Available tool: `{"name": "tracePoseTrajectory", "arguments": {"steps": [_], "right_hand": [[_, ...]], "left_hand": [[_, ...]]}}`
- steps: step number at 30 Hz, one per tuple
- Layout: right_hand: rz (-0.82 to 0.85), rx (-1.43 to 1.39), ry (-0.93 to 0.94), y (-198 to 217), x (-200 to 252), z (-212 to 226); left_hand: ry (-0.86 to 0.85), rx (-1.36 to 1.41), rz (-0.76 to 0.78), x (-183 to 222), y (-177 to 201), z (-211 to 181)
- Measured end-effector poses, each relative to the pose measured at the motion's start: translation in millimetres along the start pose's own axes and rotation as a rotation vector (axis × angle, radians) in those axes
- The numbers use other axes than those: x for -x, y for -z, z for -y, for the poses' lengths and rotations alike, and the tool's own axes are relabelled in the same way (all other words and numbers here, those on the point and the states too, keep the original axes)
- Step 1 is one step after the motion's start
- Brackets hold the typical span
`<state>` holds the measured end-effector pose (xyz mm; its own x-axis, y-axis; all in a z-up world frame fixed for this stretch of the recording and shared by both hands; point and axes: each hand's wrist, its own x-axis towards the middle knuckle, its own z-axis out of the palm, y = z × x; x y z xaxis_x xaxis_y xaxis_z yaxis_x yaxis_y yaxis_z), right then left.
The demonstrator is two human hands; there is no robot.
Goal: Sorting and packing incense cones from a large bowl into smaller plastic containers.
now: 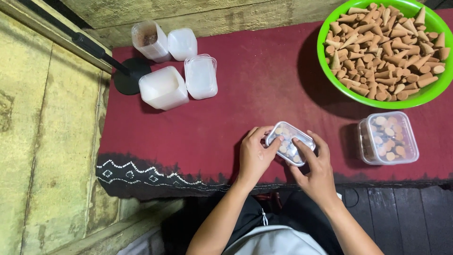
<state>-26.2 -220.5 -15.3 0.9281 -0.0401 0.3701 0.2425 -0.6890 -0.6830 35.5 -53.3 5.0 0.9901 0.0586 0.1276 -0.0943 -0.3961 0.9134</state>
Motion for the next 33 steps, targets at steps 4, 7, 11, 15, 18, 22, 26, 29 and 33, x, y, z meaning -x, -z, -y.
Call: {"name": "tracePoseTrajectory", "arguments": {"steps": [4,7,11,15,18,22,26,29,33], "right_hand": [[0.009,0.003,-0.054,-1.9,-0.5,-4.6],[-0.045,-0.014,-0.03,-2.8,-0.1,-4.8],[-0.168,0.032,-0.028,-5.0,3.8,-10.2],[-0.26,0.083,-0.104,0.6,10.2,-13.3],[-0.279,0.073,-0.104,7.1,13.0,-7.3],[-0.318,0.084,-0.105,11.1,24.6,-15.1],[-0.329,0.073,-0.103,19.2,33.1,-15.8],[-0.323,0.083,-0.1,30.1,36.1,-12.8],[-0.387,0.109,-0.037,51.1,36.3,-4.7]], "left_hand": [[-0.001,0.013,-0.014,1.5,1.8,-1.9],[-0.008,0.055,-0.001,3.4,3.9,-4.1],[0.029,0.13,0.038,3.9,0.8,-10.9],[0.059,0.223,0.113,3.9,-9.1,-17.4],[0.021,0.218,0.125,3.1,-16.6,-23.9],[0.03,0.217,0.159,2.7,-27.8,-23.1],[0.091,0.192,0.246,3.9,-34.8,-27.8],[0.078,0.185,0.302,5.3,-34.9,-38.4],[-0.016,0.338,0.297,8.0,-35.7,-60.1]]}}
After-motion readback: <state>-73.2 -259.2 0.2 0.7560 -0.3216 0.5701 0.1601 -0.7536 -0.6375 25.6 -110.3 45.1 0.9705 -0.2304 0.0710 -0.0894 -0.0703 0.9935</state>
